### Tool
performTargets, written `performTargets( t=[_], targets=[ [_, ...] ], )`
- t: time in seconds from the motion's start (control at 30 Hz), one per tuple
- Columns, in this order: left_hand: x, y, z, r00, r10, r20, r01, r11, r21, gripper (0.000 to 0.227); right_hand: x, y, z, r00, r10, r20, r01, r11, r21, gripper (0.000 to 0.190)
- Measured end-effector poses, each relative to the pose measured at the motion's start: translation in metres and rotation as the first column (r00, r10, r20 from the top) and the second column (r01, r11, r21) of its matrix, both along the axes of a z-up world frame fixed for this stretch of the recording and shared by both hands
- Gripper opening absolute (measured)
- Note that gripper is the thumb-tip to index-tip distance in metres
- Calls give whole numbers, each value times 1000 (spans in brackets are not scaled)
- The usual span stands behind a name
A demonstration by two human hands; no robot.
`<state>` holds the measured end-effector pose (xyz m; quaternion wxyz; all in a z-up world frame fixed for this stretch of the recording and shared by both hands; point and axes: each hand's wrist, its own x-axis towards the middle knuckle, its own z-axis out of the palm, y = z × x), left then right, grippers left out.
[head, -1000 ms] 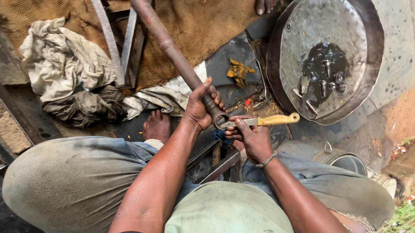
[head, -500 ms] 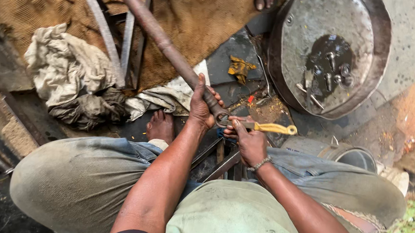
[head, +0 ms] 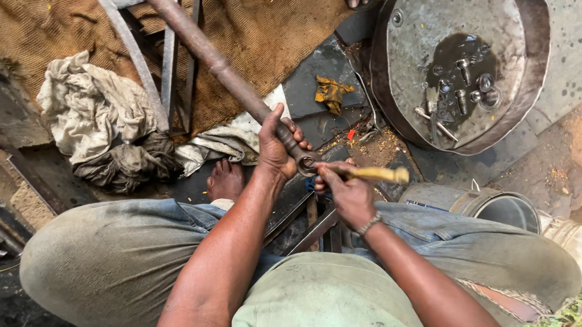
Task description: The person cleans and lubricates the end of a long metal axle rod while a second person holds it steady. They use a blue cloth to wipe the metal surface, apply grease or lubricant by hand, and use a small wooden stick to clean internal components.
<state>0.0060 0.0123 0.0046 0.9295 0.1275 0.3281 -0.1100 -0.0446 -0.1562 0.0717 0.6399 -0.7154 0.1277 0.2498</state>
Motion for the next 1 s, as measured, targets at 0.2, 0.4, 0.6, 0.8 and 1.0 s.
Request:
performTargets(
  t=[0.2, 0.4, 0.6, 0.8, 1.0],
  targets=[
    [2, -2, -1, 1000, 6, 28, -4, 997, -71, 44, -6, -10, 14, 992, -94, -90, 97, 995, 32, 19],
    [2, -8, -13, 999, 44, 30, -43, 997, -57, 52, 17, -35, 91, 926, 370, 71, -369, 929, -22, 46],
    [1, -7, -18, 999, 19, 43, -17, 998, -58, 61, 8, -45, 123, 919, 380, -109, -321, 879, 352, 74],
    [6, -5, -11, 1000, -2, 3, 2, 999, -41, 53, -17, -38, 111, 791, 609, 56, -399, 584, -707, 21],
    [4, -2, -5, 998, -5, 64, 10, 998, -69, 42, -14, -26, 120, 966, 174, 192, -98, 931, -353, 16]
  ],
)
